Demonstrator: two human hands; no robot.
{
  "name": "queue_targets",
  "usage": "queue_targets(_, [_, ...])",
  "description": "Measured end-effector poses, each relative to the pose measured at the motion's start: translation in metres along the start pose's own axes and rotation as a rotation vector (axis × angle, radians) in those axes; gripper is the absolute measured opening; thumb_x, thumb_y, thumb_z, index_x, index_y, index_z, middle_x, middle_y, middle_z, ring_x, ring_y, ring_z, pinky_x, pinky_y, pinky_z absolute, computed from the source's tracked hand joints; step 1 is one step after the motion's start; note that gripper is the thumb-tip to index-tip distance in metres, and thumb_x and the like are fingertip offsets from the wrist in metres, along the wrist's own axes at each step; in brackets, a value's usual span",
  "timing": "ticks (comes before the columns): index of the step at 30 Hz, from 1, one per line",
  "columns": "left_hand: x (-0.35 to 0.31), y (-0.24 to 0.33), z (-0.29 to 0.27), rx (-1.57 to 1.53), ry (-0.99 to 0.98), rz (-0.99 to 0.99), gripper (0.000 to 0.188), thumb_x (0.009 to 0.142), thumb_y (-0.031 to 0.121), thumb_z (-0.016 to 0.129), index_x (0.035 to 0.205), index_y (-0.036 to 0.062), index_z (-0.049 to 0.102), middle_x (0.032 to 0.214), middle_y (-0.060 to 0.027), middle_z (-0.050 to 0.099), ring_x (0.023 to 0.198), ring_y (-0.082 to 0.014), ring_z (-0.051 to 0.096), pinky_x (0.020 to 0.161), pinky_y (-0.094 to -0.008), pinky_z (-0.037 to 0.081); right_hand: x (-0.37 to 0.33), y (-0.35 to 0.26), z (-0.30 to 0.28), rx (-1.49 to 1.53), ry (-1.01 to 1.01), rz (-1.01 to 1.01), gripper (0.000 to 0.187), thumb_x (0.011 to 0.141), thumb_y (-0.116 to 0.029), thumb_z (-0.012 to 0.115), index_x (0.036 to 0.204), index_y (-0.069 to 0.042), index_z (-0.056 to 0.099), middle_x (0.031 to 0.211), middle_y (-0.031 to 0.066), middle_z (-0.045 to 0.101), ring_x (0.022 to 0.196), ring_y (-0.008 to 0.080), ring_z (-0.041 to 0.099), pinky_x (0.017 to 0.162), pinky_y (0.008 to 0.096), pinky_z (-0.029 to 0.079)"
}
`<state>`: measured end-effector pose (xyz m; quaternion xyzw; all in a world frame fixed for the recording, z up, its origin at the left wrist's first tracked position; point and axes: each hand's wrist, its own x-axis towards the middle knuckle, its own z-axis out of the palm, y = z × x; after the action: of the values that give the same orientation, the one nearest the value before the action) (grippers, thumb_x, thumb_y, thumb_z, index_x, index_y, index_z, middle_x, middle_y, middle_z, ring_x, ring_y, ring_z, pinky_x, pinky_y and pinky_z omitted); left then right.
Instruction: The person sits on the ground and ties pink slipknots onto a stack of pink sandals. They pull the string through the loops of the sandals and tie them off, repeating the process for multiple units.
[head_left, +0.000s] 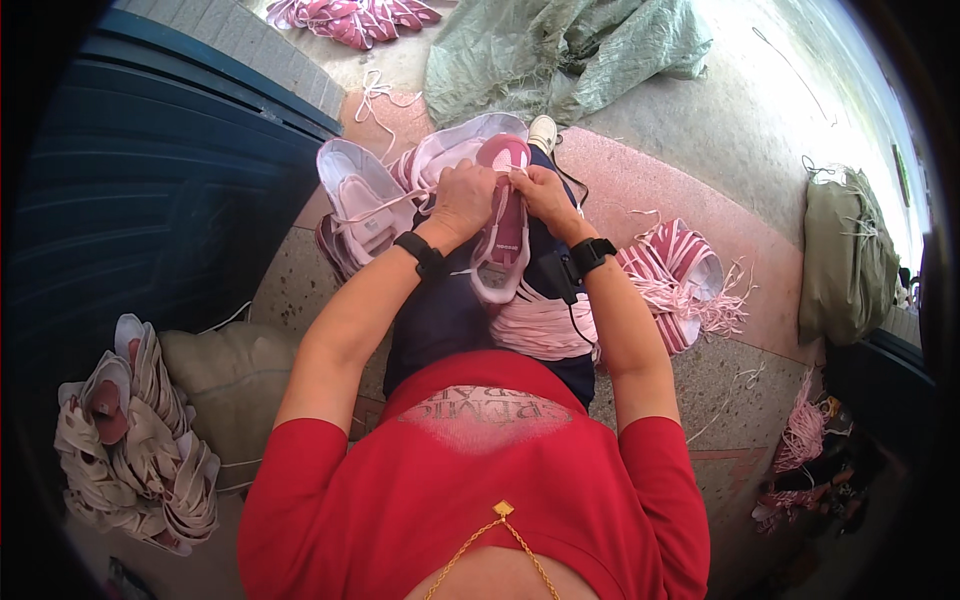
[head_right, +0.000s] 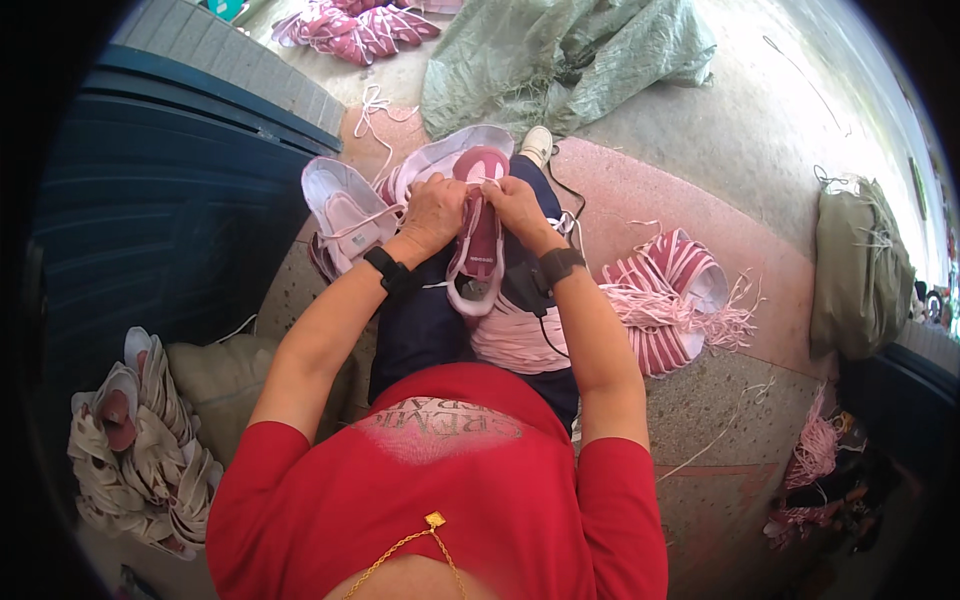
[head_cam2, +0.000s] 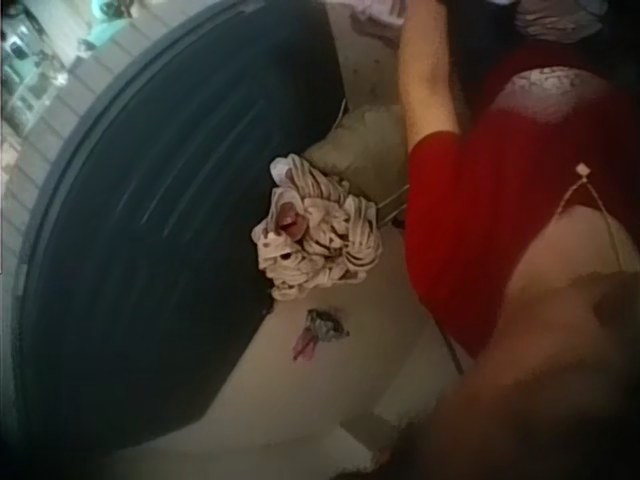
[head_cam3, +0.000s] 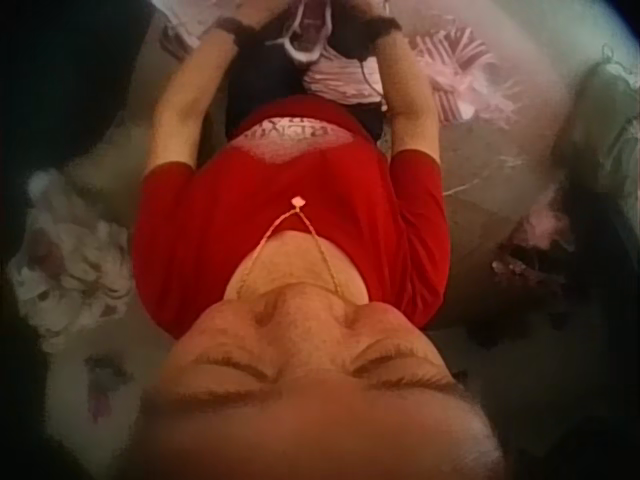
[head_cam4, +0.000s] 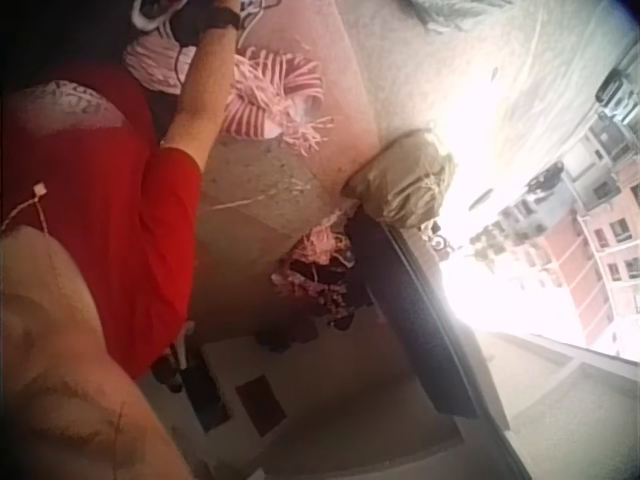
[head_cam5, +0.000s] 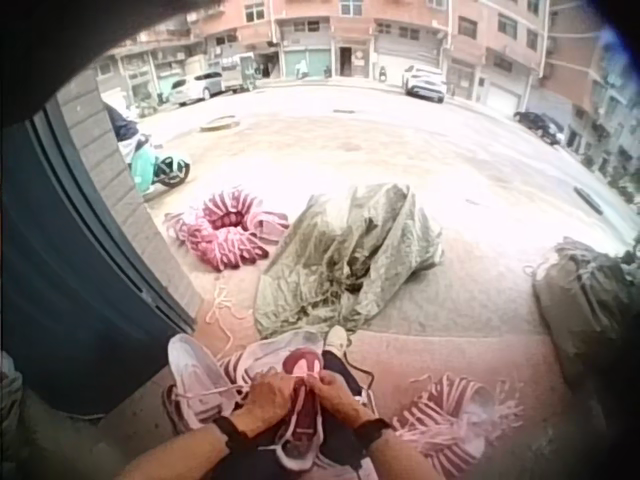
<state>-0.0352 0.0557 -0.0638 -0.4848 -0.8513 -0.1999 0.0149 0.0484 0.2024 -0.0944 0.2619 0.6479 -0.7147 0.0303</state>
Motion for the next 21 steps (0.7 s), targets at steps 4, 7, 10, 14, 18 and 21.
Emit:
queue_targets(4, [0.002,0.000,0.005,-0.146,0.011,-0.224,0.014,0.081,0.019,0.058,0.073,0.0074,0.063,0.068,-0.0114,0.061,0.071,-0.0292,0.058,0.066,-0.0408,0.042,-0.006,-0.005,0.002,0.024,-0.036,-0.005,0.023,0.091,-0.027,0.054,0.079,-0.008,0.057,0.060,-0.0075,0.046,0.051,0.0021,0.038,0.045,0.0203,0.029])
queue_targets(7, [-0.004,0.003,0.004,-0.077,0.057,-0.181,0.017,0.081,0.024,0.060,0.075,0.0077,0.063,0.069,-0.0107,0.061,0.066,-0.0280,0.058,0.064,-0.0407,0.043,-0.011,-0.004,0.008,-0.118,0.111,-0.112,0.026,0.091,-0.026,0.055,0.074,-0.006,0.057,0.060,-0.0063,0.047,0.053,0.0038,0.040,0.047,0.0218,0.033])
queue_targets(10, [-0.013,0.012,-0.006,-0.029,0.097,0.003,0.022,0.079,0.028,0.062,0.082,0.0064,0.062,0.070,-0.0138,0.061,0.066,-0.0306,0.058,0.062,-0.0432,0.044,-0.022,-0.008,0.006,-0.190,0.291,-0.188,0.028,0.085,-0.023,0.056,0.082,0.003,0.063,0.064,0.0102,0.060,0.058,0.0154,0.055,0.056,0.0305,0.043])
queue_targets(14, [-0.011,0.016,-0.017,-0.140,-0.156,-0.120,0.026,0.077,0.024,0.063,0.091,0.0025,0.057,0.077,-0.0196,0.062,0.075,-0.0377,0.060,0.068,-0.0479,0.046,-0.042,-0.017,0.019,-0.378,0.209,-0.191,0.025,0.082,-0.022,0.055,0.086,0.001,0.065,0.071,0.0205,0.062,0.066,0.0295,0.062,0.063,0.0385,0.048])
queue_targets(18, [0.002,0.008,-0.017,-0.226,-0.386,-0.201,0.022,0.075,0.018,0.060,0.088,0.0011,0.055,0.081,-0.0235,0.062,0.081,-0.0408,0.060,0.072,-0.0492,0.046,-0.041,-0.008,0.036,-0.718,0.259,-0.249,0.024,0.081,-0.024,0.055,0.083,-0.002,0.065,0.075,0.0207,0.063,0.075,0.0386,0.062,0.067,0.0469,0.049])
queue_targets(21, [0.002,-0.001,-0.013,-0.224,-0.380,-0.166,0.020,0.074,0.016,0.059,0.088,0.0018,0.056,0.080,-0.0236,0.062,0.081,-0.0405,0.060,0.072,-0.0484,0.046,-0.039,-0.009,0.048,-0.899,0.336,-0.234,0.023,0.083,-0.025,0.056,0.080,-0.004,0.064,0.075,0.0185,0.064,0.074,0.0365,0.063,0.066,0.0459,0.050])
